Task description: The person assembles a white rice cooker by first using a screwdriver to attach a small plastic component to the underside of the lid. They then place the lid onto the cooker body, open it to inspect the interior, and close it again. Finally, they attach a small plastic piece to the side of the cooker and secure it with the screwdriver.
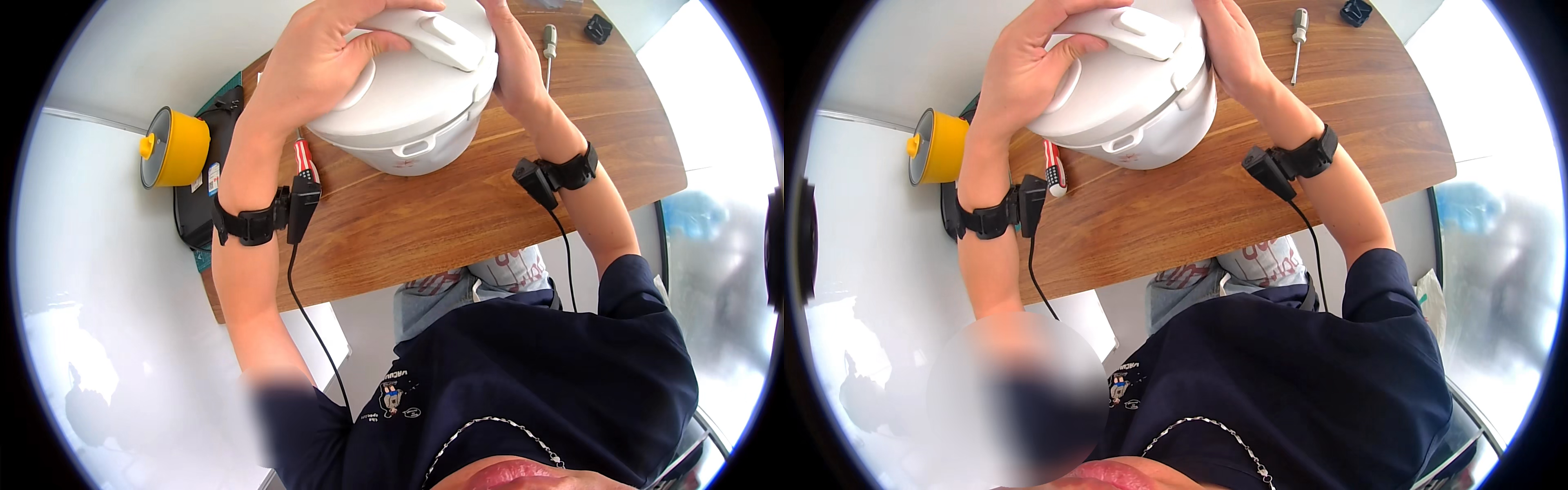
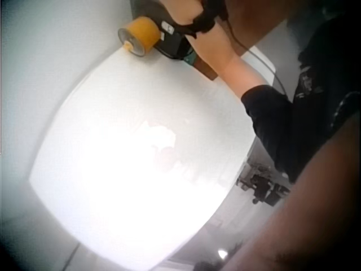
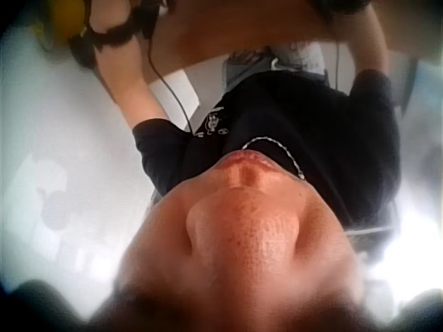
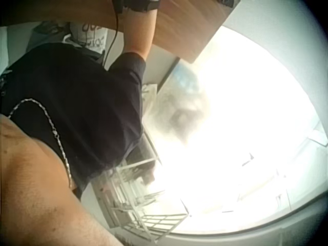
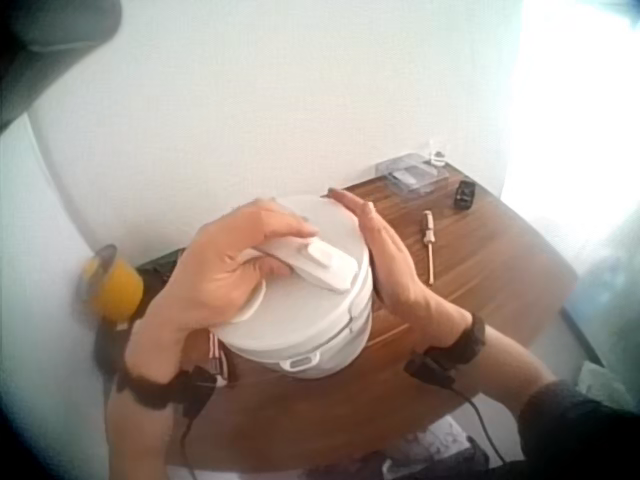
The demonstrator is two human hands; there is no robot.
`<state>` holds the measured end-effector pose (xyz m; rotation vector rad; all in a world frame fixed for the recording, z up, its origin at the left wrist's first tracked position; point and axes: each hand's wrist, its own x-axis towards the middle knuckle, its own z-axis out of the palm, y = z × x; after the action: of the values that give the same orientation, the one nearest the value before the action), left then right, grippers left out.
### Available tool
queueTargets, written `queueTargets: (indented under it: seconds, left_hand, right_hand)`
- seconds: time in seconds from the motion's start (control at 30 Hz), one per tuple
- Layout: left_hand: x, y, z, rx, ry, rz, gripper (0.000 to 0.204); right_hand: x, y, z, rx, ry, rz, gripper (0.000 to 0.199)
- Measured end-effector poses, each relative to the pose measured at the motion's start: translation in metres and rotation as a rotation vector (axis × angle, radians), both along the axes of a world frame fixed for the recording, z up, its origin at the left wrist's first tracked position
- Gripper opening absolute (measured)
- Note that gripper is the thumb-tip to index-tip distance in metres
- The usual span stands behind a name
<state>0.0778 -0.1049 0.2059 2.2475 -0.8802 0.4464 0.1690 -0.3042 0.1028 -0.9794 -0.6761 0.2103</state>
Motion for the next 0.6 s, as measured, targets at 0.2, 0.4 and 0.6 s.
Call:
queueTargets:
  seconds: [0.2,0.4,0.6]
  left_hand:
    - [-0.01,-0.004,0.009,0.07,0.127,0.135,0.047]
    - [-0.037,0.04,-0.006,-0.089,-0.081,0.166,0.064]
    - [-0.082,0.059,-0.065,-0.169,-0.221,0.31,0.12]
  right_hand:
    - [-0.005,-0.003,-0.005,0.01,0.032,0.033,0.062]
    - [0.011,-0.003,-0.027,0.021,-0.004,0.004,0.064]
    - [0.038,-0.024,-0.041,-0.281,-0.031,-0.347,0.042]
